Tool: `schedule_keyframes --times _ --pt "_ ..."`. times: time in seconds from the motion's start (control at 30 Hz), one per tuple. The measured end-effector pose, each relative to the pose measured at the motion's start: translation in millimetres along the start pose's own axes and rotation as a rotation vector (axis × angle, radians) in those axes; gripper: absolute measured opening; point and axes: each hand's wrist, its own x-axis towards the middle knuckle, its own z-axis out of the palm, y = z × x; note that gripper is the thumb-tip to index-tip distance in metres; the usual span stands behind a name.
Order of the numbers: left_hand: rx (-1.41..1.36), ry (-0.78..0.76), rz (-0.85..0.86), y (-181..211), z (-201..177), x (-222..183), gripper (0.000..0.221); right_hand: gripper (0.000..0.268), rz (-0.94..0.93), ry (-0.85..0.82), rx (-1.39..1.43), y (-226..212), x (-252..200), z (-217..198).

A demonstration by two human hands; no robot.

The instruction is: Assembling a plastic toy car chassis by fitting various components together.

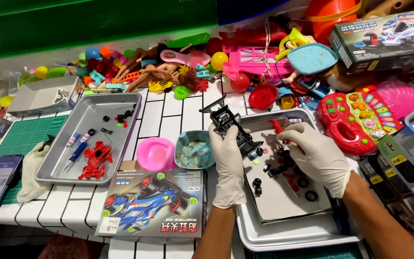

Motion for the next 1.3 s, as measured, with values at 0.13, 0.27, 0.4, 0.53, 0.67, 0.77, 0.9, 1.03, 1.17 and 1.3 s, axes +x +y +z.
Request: schedule_keyframes --times 0.13,0.27,0.4,0.53,0.67,0.77,0.9,1.03,1.17,1.3 --pt "-0.002 0.006 0.005 -7.3 -7.7 3.6 0.032 0.035 0.005 0.066 0.103 -5.2 2.0 -1.7" --pt "-0.012 0.021 0.028 -16.8 -17.9 12.2 0.03 0.035 0.047 0.052 0.112 -1.6 2.4 -0.1" --pt "-0.021 0.034 0.052 -24.4 -20.8 19.7 0.028 0.032 0.178 -0.008 0.089 1.8 0.6 1.4" --pt "-0.07 0.017 0.003 -7.2 -0.7 0.0 0.031 0.034 0.188 -0.029 0.042 5.6 2.2 2.1" --pt "-0.039 0.019 0.019 -24.3 -15.3 15.8 0.029 0.028 0.22 0.001 0.103 -0.1 1.7 0.4" --pt "-0.042 0.025 0.013 -10.1 -6.6 5.3 0.026 0.024 0.235 0.045 0.196 -7.8 3.5 -7.1" --pt "-0.074 0.01 -0.008 -3.4 -0.5 -2.0 0.024 0.019 0.147 0.037 0.224 -19.0 7.9 -13.7" --pt "-0.04 0.028 0.028 -23.8 -15.9 17.3 0.025 0.02 -0.035 0.054 0.075 -19.9 3.9 -18.4" --pt "-0.022 0.008 0.018 -23.1 -12.9 13.9 0.032 0.011 -0.111 -0.377 0.111 -24.0 -6.0 -6.7" --pt "-0.006 0.003 0.023 -28.0 -17.9 19.3 0.033 0.014 -0.185 -0.426 0.059 -15.7 -3.3 -0.2"
